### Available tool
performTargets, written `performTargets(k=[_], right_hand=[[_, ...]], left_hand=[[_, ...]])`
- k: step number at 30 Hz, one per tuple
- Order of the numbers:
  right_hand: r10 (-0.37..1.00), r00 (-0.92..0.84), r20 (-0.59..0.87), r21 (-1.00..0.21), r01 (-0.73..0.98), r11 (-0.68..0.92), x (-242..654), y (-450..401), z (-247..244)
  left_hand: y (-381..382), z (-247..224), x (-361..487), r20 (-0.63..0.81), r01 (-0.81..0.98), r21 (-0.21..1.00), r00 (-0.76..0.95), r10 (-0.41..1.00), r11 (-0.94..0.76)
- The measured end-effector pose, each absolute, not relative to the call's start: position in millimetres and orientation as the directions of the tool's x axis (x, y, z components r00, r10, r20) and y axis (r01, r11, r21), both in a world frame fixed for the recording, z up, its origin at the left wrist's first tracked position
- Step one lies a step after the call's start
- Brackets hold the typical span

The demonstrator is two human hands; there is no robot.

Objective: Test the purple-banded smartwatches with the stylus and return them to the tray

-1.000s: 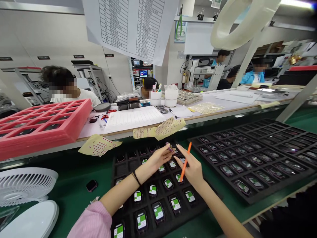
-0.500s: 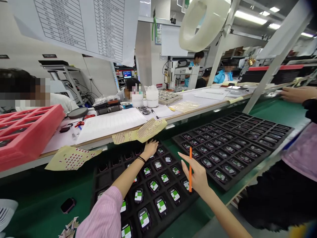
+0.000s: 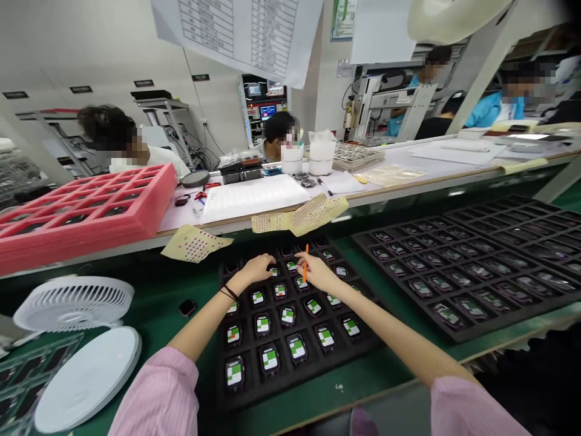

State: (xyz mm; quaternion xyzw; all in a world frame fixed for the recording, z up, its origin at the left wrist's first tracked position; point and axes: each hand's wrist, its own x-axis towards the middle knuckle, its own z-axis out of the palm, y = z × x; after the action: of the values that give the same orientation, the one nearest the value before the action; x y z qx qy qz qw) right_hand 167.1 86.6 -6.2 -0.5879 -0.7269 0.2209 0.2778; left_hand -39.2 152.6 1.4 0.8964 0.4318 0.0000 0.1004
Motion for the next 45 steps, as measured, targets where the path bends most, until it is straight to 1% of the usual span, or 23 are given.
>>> performTargets(k=[6, 9, 12, 15, 20, 23, 26, 30, 32, 34, 39, 40, 42, 45], right_hand=[[0.998, -0.065, -0.020, -0.548, 0.835, 0.043, 139, 128, -21], [0.997, -0.052, -0.052, -0.551, 0.835, 0.015, 139, 135, -25], [0.996, -0.048, -0.074, -0.590, 0.808, -0.005, 143, 138, -27], [0.994, -0.066, -0.087, -0.639, 0.769, -0.005, 141, 138, -30], [0.996, -0.058, -0.066, -0.704, 0.710, -0.005, 132, 141, -35], [0.997, -0.041, -0.071, -0.766, 0.642, -0.028, 134, 144, -38], [0.997, -0.033, -0.072, -0.847, 0.529, -0.044, 140, 145, -38], [0.996, -0.069, -0.056, -0.945, 0.324, -0.031, 144, 137, -23], [0.991, -0.123, -0.047, -0.975, 0.223, -0.019, 141, 130, -10], [0.982, -0.184, -0.032, -0.990, 0.142, -0.005, 137, 123, 3], [0.940, -0.335, 0.060, -0.993, -0.112, 0.024, 128, 105, 25], [0.935, -0.348, 0.071, -0.992, -0.127, 0.028, 127, 102, 27], [0.936, -0.345, 0.075, -0.994, -0.104, 0.041, 127, 96, 30], [0.950, -0.307, 0.063, -0.996, -0.079, 0.041, 129, 88, 33]], left_hand=[[156, -4, -49, -0.142, 0.737, 0.233, 0.671, 0.727, -0.635], [164, -6, -43, -0.158, 0.731, 0.271, 0.676, 0.720, -0.626], [171, -8, -41, -0.126, 0.727, 0.336, 0.665, 0.736, -0.599], [171, -10, -45, -0.056, 0.698, 0.450, 0.645, 0.762, -0.557], [152, -17, -60, 0.080, 0.568, 0.706, 0.529, 0.845, -0.422], [137, -20, -66, 0.081, 0.443, 0.845, 0.447, 0.891, -0.299], [125, -19, -71, 0.049, 0.320, 0.928, 0.396, 0.917, -0.188], [109, -11, -76, 0.008, 0.159, 0.985, 0.350, 0.937, -0.067], [101, -4, -77, -0.038, 0.054, 0.998, 0.324, 0.945, 0.022], [92, 4, -79, -0.062, -0.011, 0.998, 0.317, 0.946, 0.069], [78, 20, -82, 0.032, -0.013, 0.999, 0.320, 0.947, -0.029], [76, 23, -82, 0.049, -0.012, 0.999, 0.316, 0.947, -0.047], [72, 28, -83, 0.062, -0.002, 0.998, 0.323, 0.944, -0.065], [66, 36, -81, 0.023, 0.029, 0.999, 0.330, 0.944, -0.035]])
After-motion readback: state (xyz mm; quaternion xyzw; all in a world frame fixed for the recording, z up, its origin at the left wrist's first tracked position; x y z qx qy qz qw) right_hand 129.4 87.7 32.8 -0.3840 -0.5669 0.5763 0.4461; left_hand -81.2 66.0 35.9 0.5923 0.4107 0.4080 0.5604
